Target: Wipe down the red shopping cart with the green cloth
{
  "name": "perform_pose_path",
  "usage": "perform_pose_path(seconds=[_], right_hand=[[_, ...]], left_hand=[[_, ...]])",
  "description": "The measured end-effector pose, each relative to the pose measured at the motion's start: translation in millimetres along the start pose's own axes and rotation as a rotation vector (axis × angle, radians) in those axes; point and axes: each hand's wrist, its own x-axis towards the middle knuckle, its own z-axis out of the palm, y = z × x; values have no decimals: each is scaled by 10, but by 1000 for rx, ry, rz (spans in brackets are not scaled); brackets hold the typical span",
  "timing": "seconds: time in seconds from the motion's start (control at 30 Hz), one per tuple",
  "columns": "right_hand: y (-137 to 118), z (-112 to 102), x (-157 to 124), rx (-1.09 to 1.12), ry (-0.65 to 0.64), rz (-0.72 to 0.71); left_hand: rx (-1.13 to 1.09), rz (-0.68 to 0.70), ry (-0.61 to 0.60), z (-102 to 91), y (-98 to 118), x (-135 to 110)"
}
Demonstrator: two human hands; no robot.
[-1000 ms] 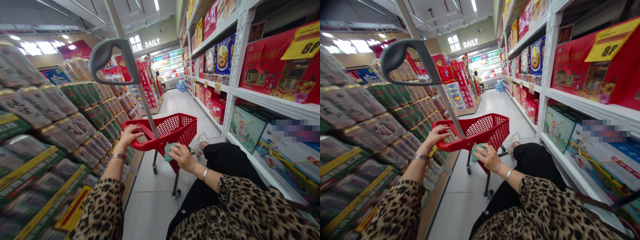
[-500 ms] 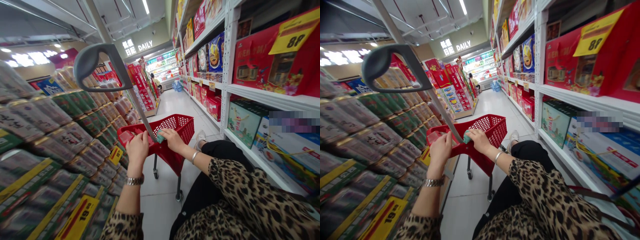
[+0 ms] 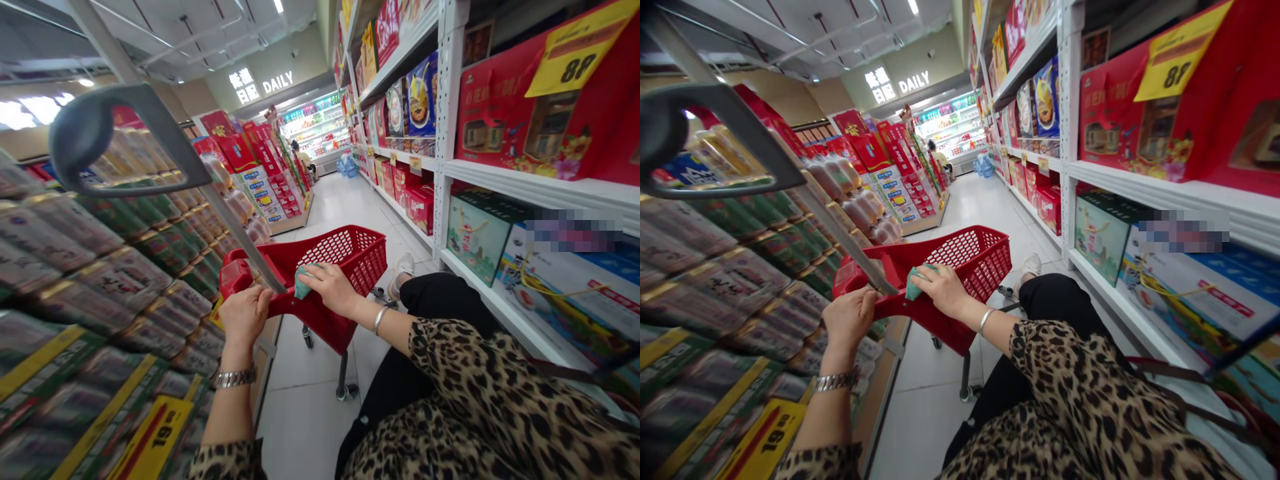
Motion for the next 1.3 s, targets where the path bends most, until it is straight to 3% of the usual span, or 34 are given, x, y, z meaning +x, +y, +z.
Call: perform_pose_path(seconds=[0.23,0.43,0.67,0.83,0.97,1.13,1.3], right_hand=[[281,151,-321,-122,98,-100],[498,184,-447,-117,93,-204],[808,119,-623,-195,-16,57],[912,19,-593,-226,-84,181],[710,86,-498,-180,-62,130],[176,220,-308,-84,124,-106],[-337,177,-82,-15,250,-351]], left_hand=[[-94,-188,-30,39,-487,-36],[-158,-256,-9,75,-732,-14],[-264,-221,66,137,-820,-36],[-286,-162,153,173,-788,-78],[-298,-150,154,154,-704,-88],[-324,-96,186,145,-602,-87],[-336,-44,222,174,-546,-84]])
